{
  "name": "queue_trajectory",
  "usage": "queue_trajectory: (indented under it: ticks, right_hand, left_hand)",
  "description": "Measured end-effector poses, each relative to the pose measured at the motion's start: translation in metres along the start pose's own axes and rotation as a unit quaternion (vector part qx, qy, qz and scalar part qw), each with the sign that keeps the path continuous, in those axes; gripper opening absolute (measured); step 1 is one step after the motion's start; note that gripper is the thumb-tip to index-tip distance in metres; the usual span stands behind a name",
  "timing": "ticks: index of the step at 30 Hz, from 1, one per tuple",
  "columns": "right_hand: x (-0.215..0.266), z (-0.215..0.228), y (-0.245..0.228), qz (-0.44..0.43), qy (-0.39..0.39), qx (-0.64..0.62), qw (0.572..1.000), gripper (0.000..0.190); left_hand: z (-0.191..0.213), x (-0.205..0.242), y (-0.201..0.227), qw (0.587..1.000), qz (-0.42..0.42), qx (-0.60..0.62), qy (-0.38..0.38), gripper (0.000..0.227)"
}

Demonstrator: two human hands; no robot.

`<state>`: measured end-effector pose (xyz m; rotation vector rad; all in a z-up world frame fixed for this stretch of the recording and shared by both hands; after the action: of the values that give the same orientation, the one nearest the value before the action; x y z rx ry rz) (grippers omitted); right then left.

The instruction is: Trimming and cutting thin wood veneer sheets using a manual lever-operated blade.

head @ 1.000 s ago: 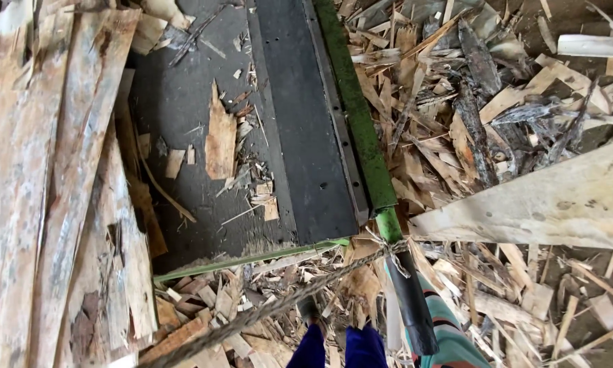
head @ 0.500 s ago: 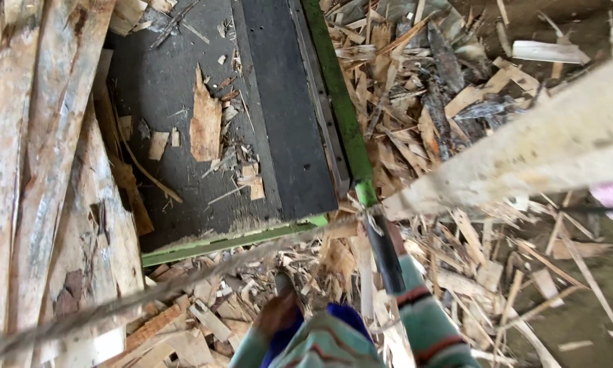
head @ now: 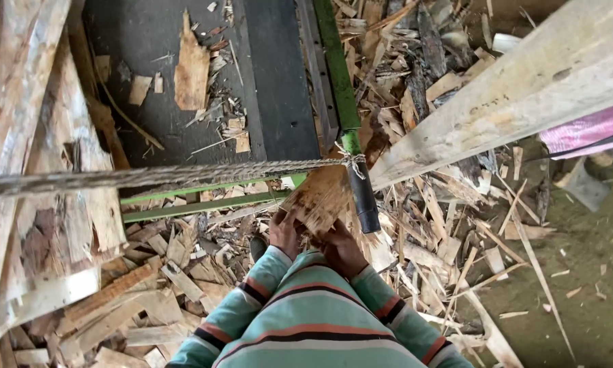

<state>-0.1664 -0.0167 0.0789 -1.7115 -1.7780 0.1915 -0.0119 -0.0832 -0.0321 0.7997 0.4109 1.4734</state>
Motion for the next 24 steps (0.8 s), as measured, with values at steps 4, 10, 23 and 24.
queue_trajectory:
  ticks: [4,10,23,24]
  right_hand:
    - [0.014,0.015,0.020,-0.050,-0.049,0.047,0.996,0.049]
    - [0.028,0.015,0.038,-0.144,-0.156,0.235,0.949,0.039]
    - [-0.008,-0.020,-0.129,-0.012,-0.035,0.233,0.972,0.064]
    - [-0.006,-0.044,-0.146,-0.009,-0.035,0.233,0.972,0.064]
  left_hand:
    - [0.079,0.047,0.054,0.991,0.004,-0.025,0.133,0.041]
    - [0.126,0.080,0.020,0.941,0.107,0.318,0.035,0.023]
    - [0.340,-0.027,-0.174,0.933,-0.033,-0.242,0.263,0.027]
    - [0.346,-0.049,-0.173,0.933,-0.035,-0.241,0.264,0.027]
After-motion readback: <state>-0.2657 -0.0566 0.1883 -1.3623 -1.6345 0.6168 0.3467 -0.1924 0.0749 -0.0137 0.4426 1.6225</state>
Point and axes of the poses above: each hand's wrist, its own x-axis away from the middle knuckle, its own z-axis out of the back of the hand, y = z × x, the point moved 9 cm from there along -x, towards the middle knuckle, and after that the axes turned 13 degrees about z, right-handed, at the moved point
